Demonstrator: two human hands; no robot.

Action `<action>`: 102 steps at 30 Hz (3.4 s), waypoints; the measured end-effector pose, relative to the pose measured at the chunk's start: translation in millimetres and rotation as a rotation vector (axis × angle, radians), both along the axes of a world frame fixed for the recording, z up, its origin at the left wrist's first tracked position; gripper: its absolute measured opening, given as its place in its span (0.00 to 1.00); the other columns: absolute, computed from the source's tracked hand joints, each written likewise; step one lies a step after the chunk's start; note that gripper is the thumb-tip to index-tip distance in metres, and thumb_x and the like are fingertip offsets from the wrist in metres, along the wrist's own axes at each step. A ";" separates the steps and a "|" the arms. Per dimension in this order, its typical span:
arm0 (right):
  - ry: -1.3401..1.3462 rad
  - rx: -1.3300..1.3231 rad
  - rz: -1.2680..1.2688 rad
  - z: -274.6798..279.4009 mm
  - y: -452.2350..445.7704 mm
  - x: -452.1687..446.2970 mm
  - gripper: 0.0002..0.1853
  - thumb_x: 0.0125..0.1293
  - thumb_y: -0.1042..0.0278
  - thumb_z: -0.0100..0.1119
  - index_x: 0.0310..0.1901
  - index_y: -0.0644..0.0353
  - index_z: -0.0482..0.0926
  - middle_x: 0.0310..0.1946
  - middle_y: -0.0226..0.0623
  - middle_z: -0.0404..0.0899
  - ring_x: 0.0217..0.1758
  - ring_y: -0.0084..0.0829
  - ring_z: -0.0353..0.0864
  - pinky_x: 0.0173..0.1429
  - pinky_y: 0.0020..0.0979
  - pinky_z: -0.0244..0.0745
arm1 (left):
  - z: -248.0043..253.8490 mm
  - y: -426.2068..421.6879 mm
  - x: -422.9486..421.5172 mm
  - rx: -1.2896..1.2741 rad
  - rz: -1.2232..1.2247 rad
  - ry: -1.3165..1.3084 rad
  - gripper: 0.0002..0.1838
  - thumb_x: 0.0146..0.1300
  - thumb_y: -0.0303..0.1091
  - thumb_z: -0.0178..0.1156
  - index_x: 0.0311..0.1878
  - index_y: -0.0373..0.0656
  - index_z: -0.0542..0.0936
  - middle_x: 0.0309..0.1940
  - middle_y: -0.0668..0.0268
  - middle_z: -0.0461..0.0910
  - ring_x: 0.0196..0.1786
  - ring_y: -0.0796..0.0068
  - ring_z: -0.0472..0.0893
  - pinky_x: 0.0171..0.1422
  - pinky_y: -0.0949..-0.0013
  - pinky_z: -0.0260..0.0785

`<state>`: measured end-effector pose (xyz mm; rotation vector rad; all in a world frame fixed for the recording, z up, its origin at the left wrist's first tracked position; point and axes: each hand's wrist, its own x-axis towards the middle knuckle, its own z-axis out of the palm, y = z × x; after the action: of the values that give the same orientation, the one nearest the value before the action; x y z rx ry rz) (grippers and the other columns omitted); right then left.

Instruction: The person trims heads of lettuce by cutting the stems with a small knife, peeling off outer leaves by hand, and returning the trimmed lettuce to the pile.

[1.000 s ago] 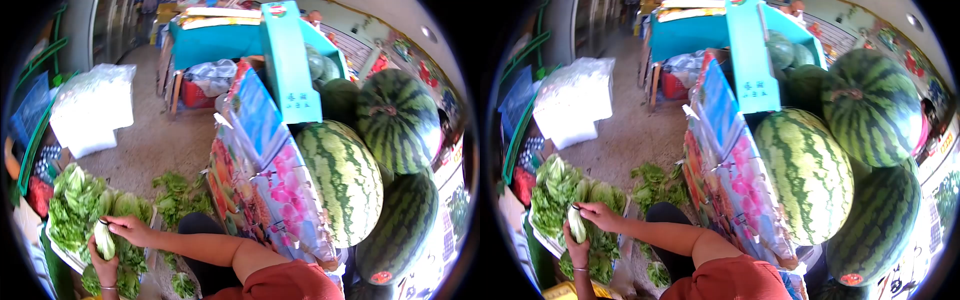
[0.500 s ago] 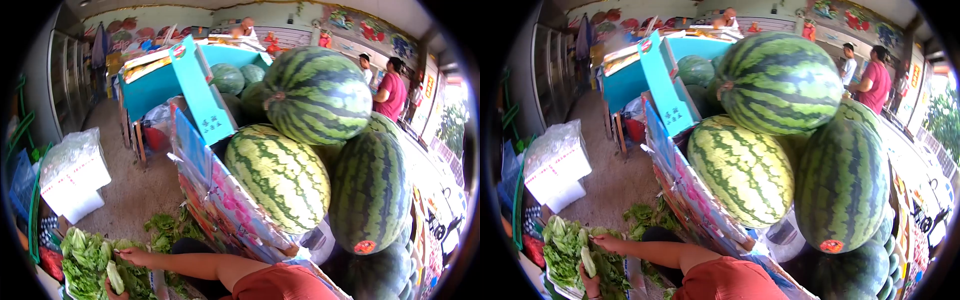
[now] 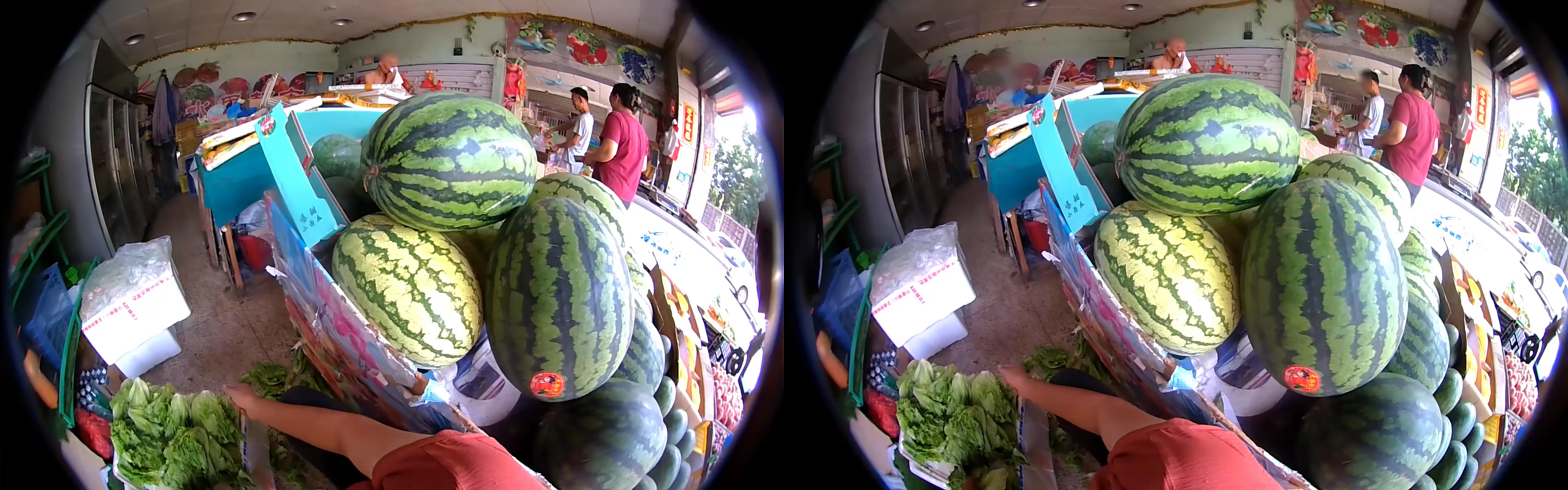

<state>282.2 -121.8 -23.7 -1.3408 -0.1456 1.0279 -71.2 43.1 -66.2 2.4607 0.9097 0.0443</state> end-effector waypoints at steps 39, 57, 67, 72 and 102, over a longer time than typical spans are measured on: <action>-0.056 0.053 0.507 28.0 63.7 -38.8 0.22 0.65 0.56 0.51 0.57 0.58 0.69 0.21 0.23 0.63 0.18 0.15 0.57 0.21 0.19 0.52 | -19.8 56.1 -47.1 -0.801 0.899 -0.469 0.31 0.44 0.35 0.66 0.55 0.39 0.71 0.43 0.63 0.77 0.40 0.71 0.77 0.46 0.71 0.70; -0.329 0.581 0.728 65.8 58.3 -111.4 0.26 0.64 0.65 0.55 0.60 0.67 0.63 0.26 0.21 0.66 0.28 0.12 0.62 0.31 0.14 0.59 | 96.4 -16.3 35.6 -0.774 0.173 -0.968 0.43 0.32 0.18 0.65 0.61 0.38 0.66 0.58 0.65 0.68 0.58 0.74 0.67 0.66 0.71 0.54; -0.345 0.513 0.756 59.2 57.5 -101.9 0.22 0.64 0.67 0.54 0.58 0.66 0.67 0.31 0.24 0.75 0.32 0.12 0.67 0.37 0.14 0.64 | 100.3 -18.0 34.0 -0.506 0.123 -0.813 0.41 0.33 0.18 0.65 0.60 0.41 0.68 0.56 0.67 0.70 0.59 0.76 0.67 0.66 0.72 0.53; -0.325 0.510 0.725 56.5 59.7 -99.0 0.19 0.65 0.67 0.54 0.55 0.64 0.71 0.37 0.27 0.77 0.35 0.12 0.69 0.40 0.15 0.65 | 99.2 -19.6 35.8 -0.604 0.131 -0.852 0.41 0.33 0.17 0.65 0.60 0.41 0.68 0.57 0.66 0.70 0.59 0.76 0.67 0.66 0.71 0.53; 0.403 0.301 0.049 33.5 39.4 67.0 0.16 0.67 0.58 0.47 0.46 0.64 0.69 0.23 0.26 0.65 0.24 0.20 0.59 0.27 0.24 0.55 | 10.7 54.5 -27.2 -0.388 0.480 -0.090 0.34 0.46 0.43 0.63 0.60 0.57 0.68 0.62 0.57 0.63 0.63 0.61 0.63 0.70 0.58 0.46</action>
<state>349.3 -82.4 9.9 -0.8437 -0.0274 1.2430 -98.5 97.6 -55.5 1.8333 1.3106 0.1307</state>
